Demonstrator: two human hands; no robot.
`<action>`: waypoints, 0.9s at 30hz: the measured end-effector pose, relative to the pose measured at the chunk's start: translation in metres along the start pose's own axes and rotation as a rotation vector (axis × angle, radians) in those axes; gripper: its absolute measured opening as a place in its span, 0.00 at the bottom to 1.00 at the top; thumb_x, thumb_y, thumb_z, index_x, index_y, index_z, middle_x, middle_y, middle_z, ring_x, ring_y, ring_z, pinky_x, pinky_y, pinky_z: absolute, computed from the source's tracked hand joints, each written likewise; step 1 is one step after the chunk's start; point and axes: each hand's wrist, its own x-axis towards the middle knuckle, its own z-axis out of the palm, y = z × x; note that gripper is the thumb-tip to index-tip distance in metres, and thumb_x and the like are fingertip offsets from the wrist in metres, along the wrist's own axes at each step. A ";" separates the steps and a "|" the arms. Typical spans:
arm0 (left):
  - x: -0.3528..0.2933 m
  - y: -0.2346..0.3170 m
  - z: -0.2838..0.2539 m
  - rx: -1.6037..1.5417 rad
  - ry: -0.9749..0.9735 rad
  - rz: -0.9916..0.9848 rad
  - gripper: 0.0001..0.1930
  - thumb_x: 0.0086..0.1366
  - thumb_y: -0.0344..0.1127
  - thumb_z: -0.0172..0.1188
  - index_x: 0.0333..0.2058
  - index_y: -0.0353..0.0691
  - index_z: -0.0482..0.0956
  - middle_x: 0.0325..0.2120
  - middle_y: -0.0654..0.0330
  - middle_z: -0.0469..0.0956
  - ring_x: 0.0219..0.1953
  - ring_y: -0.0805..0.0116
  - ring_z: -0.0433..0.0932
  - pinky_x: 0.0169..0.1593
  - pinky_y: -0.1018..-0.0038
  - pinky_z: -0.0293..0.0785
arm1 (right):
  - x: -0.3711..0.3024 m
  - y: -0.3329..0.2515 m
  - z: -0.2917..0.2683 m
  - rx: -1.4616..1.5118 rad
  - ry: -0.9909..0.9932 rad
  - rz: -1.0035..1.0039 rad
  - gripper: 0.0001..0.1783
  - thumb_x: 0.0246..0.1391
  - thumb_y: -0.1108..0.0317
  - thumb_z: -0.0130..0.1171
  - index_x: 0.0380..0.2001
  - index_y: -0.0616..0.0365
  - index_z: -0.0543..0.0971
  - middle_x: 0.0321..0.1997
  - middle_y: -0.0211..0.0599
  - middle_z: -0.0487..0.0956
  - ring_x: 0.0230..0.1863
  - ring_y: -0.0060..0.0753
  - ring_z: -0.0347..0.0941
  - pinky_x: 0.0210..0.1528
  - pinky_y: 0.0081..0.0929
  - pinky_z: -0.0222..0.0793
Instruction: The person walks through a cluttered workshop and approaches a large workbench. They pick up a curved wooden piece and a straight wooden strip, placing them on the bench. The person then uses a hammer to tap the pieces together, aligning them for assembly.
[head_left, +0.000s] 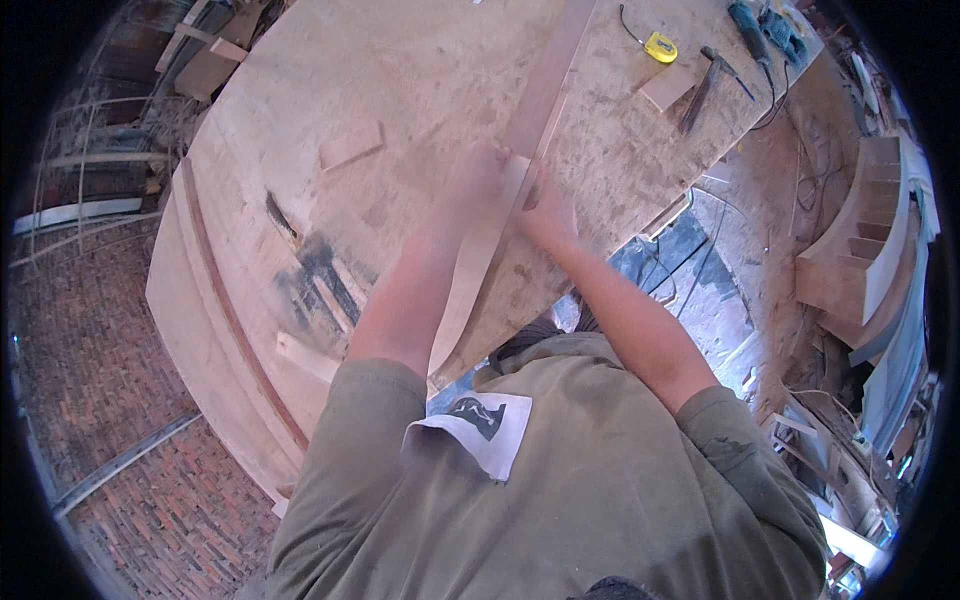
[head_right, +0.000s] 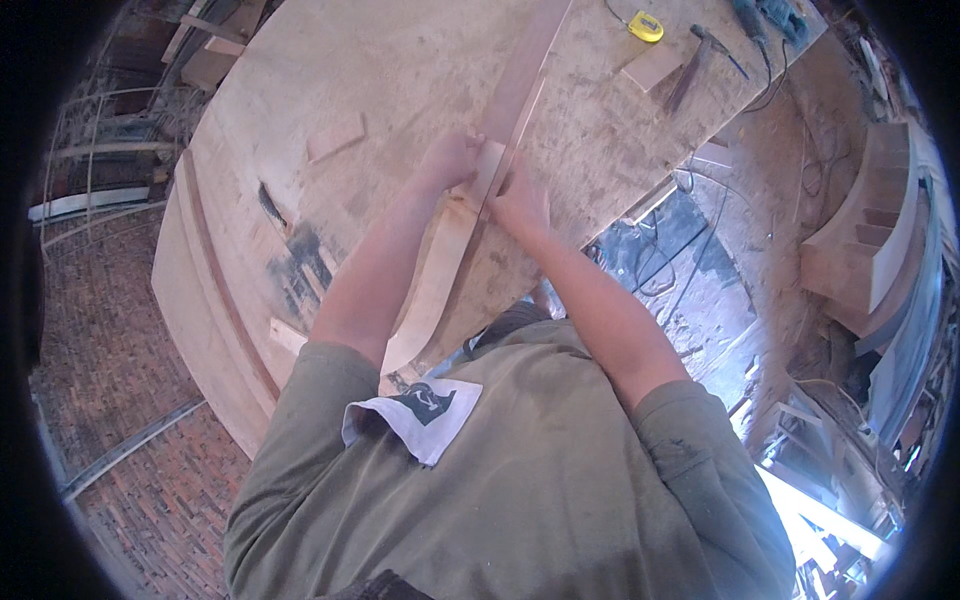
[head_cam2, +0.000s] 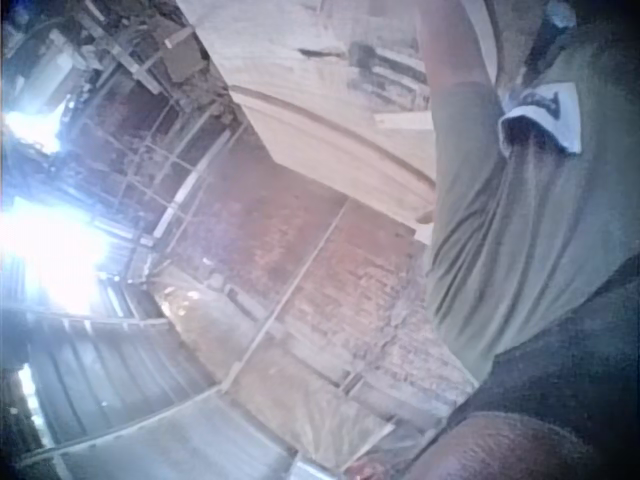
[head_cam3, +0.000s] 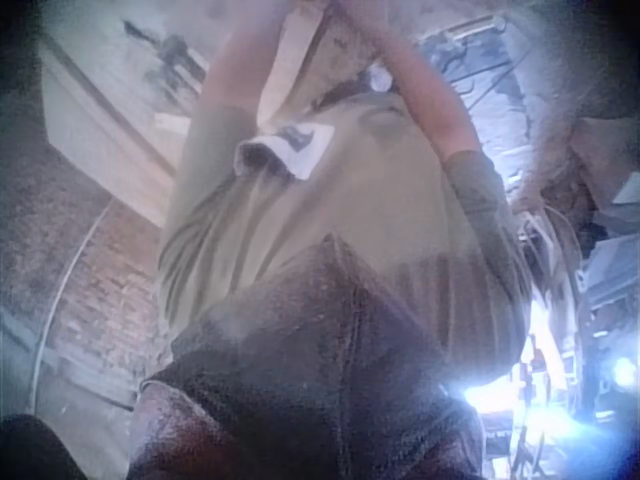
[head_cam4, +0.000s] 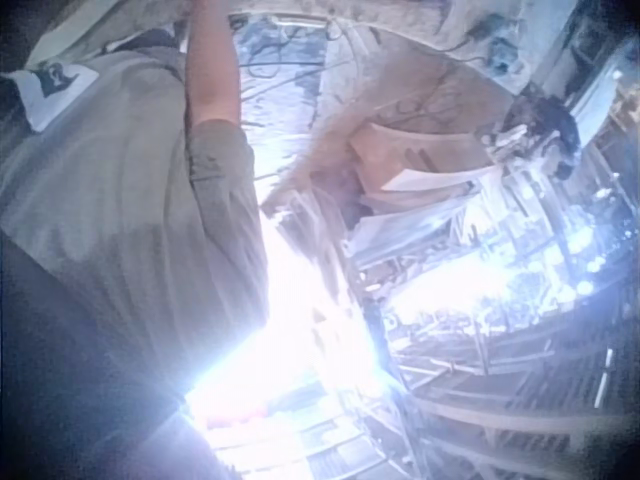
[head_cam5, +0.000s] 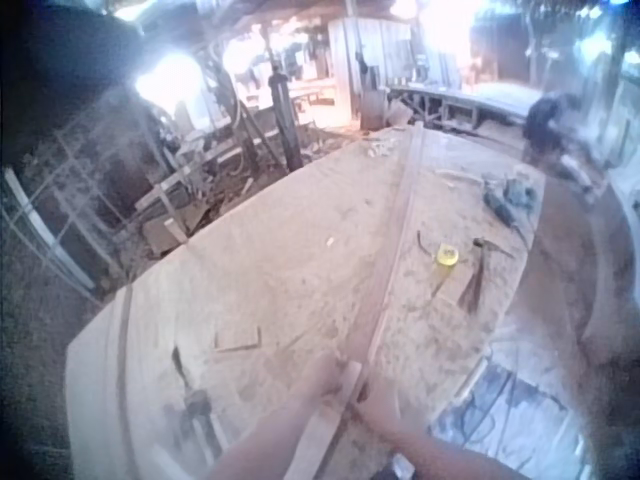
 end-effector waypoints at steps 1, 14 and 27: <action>0.000 0.000 0.000 0.019 0.009 0.045 0.19 0.62 0.43 0.64 0.51 0.48 0.85 0.38 0.43 0.84 0.43 0.43 0.83 0.49 0.56 0.79 | 0.000 -0.002 0.000 -0.009 -0.001 -0.004 0.62 0.42 0.54 0.75 0.76 0.52 0.51 0.54 0.60 0.80 0.54 0.62 0.78 0.57 0.49 0.74; -0.006 0.008 -0.013 0.227 -0.015 0.184 0.21 0.61 0.41 0.64 0.54 0.51 0.84 0.40 0.43 0.83 0.46 0.46 0.82 0.50 0.58 0.78 | -0.027 -0.019 -0.014 -0.474 -0.283 -0.166 0.57 0.46 0.57 0.73 0.76 0.36 0.52 0.56 0.50 0.75 0.53 0.56 0.78 0.52 0.53 0.77; -0.010 0.010 -0.014 0.132 -0.042 0.105 0.14 0.71 0.42 0.59 0.47 0.43 0.87 0.41 0.45 0.84 0.48 0.47 0.83 0.49 0.57 0.80 | -0.002 0.032 -0.041 -0.400 0.037 -0.082 0.38 0.52 0.64 0.65 0.67 0.43 0.68 0.50 0.54 0.76 0.52 0.61 0.76 0.53 0.51 0.75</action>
